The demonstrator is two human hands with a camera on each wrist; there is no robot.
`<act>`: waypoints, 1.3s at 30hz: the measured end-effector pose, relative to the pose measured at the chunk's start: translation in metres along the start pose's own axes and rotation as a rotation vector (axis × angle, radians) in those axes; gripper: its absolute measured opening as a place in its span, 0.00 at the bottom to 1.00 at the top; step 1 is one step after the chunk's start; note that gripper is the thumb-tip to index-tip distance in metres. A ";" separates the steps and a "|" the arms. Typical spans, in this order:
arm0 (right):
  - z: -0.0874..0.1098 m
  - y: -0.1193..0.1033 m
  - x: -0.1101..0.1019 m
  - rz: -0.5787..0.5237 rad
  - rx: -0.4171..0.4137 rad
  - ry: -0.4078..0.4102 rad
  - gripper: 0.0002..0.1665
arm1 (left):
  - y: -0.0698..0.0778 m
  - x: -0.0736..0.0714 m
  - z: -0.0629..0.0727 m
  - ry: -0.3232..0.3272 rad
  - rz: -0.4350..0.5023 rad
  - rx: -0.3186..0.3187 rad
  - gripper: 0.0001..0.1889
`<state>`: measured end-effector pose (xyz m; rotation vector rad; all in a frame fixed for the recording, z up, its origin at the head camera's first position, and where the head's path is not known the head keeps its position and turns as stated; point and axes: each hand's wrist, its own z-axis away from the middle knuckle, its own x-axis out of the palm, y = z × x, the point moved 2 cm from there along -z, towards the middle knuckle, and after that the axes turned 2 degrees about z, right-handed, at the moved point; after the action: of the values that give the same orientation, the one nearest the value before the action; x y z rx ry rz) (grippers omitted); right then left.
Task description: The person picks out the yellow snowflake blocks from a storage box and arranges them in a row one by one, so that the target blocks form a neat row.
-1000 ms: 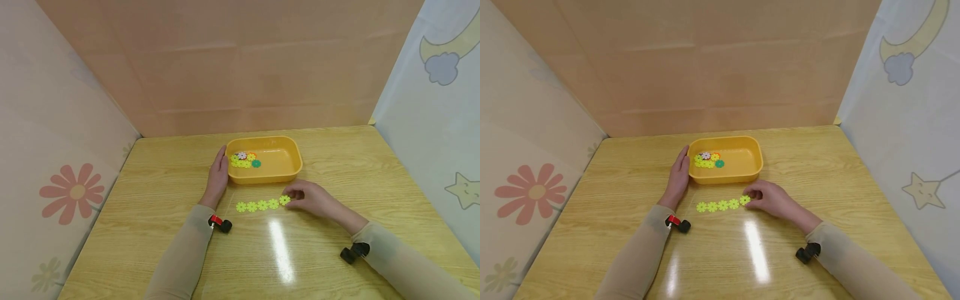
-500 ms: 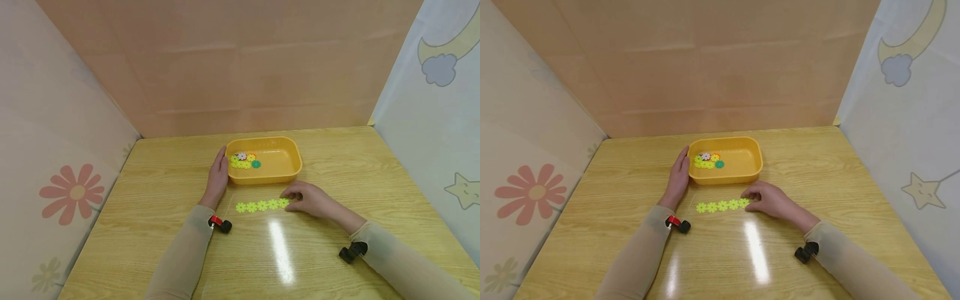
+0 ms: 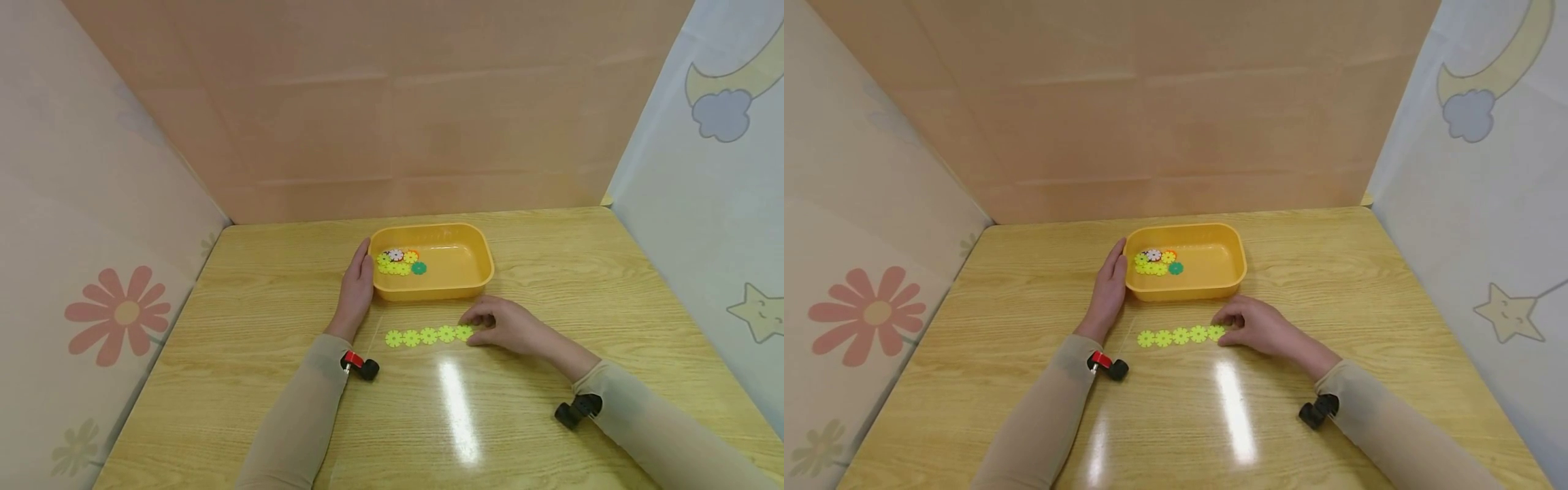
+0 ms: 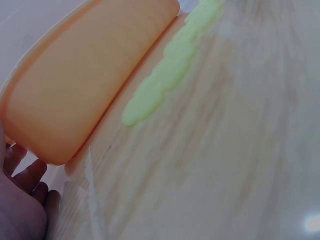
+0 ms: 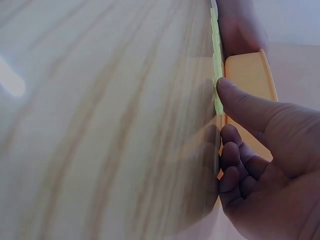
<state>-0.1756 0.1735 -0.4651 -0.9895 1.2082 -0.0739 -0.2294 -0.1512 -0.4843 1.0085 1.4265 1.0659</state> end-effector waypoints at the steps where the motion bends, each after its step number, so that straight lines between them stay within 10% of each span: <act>1: 0.000 0.000 0.000 -0.002 0.000 -0.001 0.17 | 0.000 0.000 0.000 -0.001 0.001 -0.001 0.30; 21: -0.008 -0.038 -0.033 -0.009 -0.052 0.121 0.21 | -0.003 0.000 -0.001 -0.003 -0.006 0.001 0.31; 39: -0.066 -0.054 -0.048 -0.026 -0.001 0.230 0.21 | -0.003 -0.001 0.000 -0.007 0.008 0.016 0.31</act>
<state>-0.2241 0.1273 -0.3936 -1.0180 1.4053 -0.2124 -0.2293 -0.1526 -0.4872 1.0290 1.4286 1.0577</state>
